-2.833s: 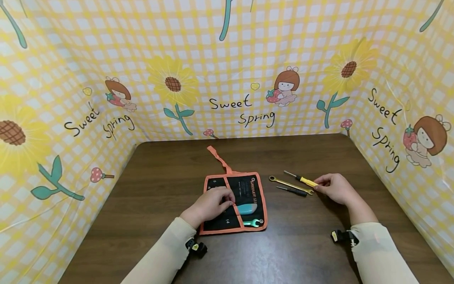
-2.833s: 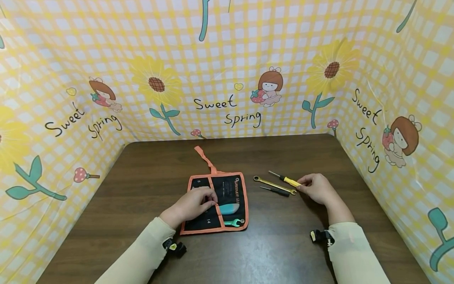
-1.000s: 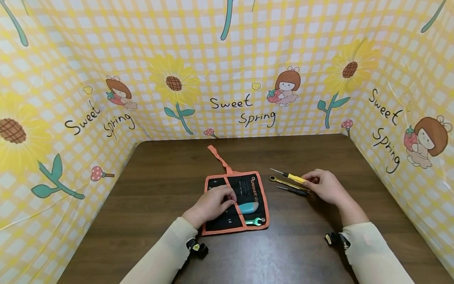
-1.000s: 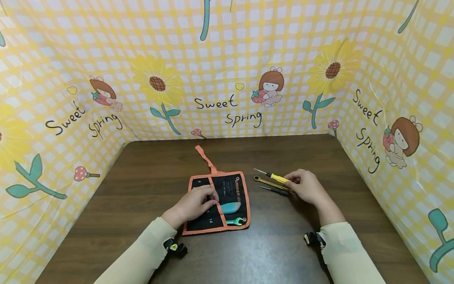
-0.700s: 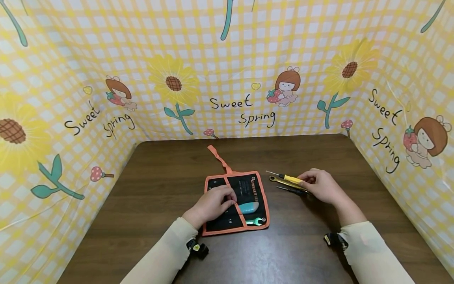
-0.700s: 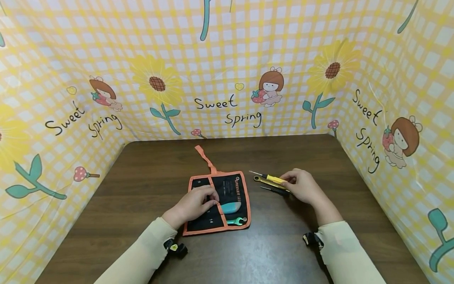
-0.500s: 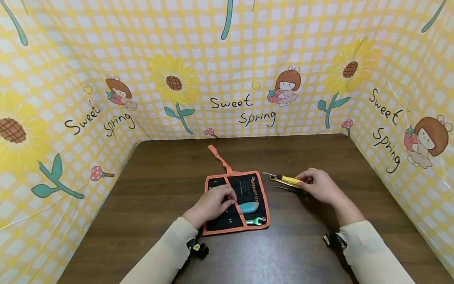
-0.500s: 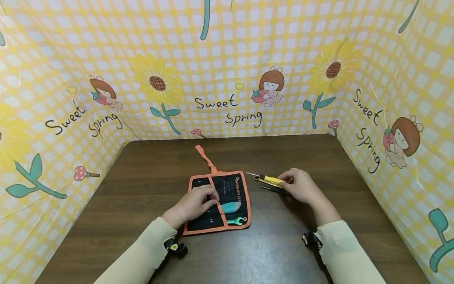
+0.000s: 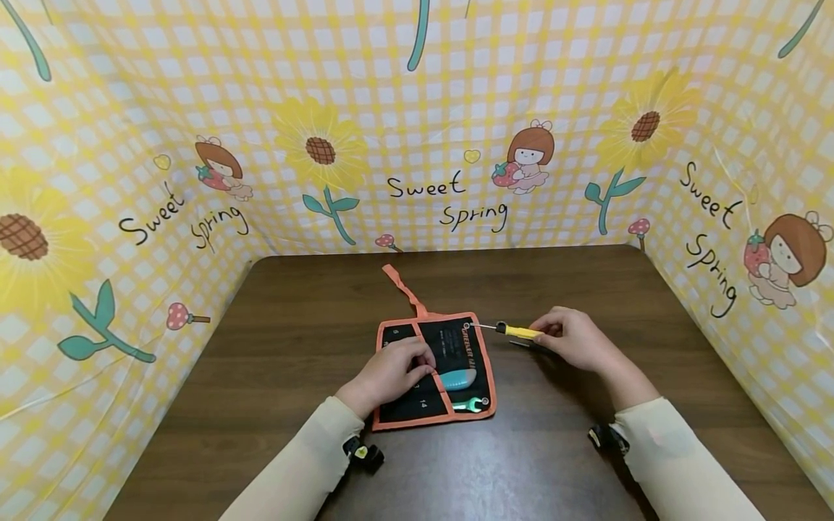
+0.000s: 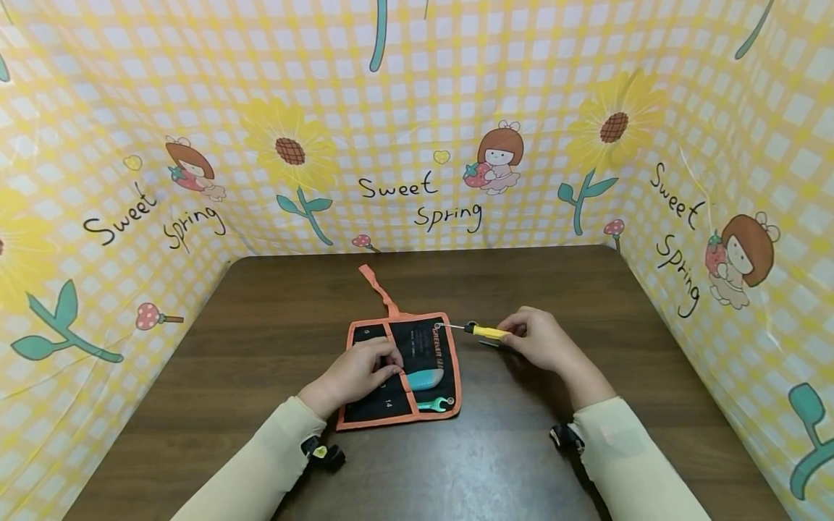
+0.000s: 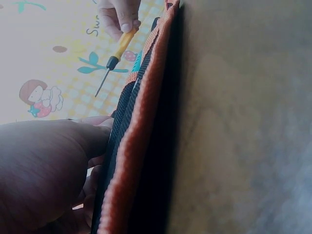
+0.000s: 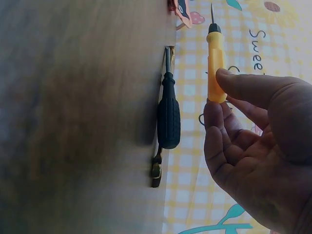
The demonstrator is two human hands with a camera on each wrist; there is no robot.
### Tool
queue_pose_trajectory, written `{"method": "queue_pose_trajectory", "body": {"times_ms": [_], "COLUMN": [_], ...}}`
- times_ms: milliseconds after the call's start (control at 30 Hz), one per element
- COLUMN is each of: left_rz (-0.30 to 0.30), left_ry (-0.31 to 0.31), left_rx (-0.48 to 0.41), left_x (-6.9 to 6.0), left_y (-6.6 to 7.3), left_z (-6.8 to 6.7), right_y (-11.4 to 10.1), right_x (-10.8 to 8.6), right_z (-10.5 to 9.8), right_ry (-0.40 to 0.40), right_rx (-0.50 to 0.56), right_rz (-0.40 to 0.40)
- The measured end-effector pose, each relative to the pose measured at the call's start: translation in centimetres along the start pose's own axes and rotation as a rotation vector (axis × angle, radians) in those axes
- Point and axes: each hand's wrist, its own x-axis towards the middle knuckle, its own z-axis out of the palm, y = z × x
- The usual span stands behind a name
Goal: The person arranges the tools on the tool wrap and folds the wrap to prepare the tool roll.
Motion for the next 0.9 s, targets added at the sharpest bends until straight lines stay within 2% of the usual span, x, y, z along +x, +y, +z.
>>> {"method": "queue_pose_trajectory", "body": {"times_ms": [267,900], "left_rz": [0.032,0.017], "left_ry": [0.005,0.013], "left_rx": [0.011,0.010], "left_x": [0.0,0.0], "left_y": [-0.1,-0.2], "left_z": [0.0,0.1], "right_y": [-0.9,-2.5], "right_x": [0.8,1.9], "right_z": [0.6,2.5], "right_ry": [-0.034,-0.092], "right_rx": [-0.008,-0.003], "right_rz": [-0.006,-0.068]}}
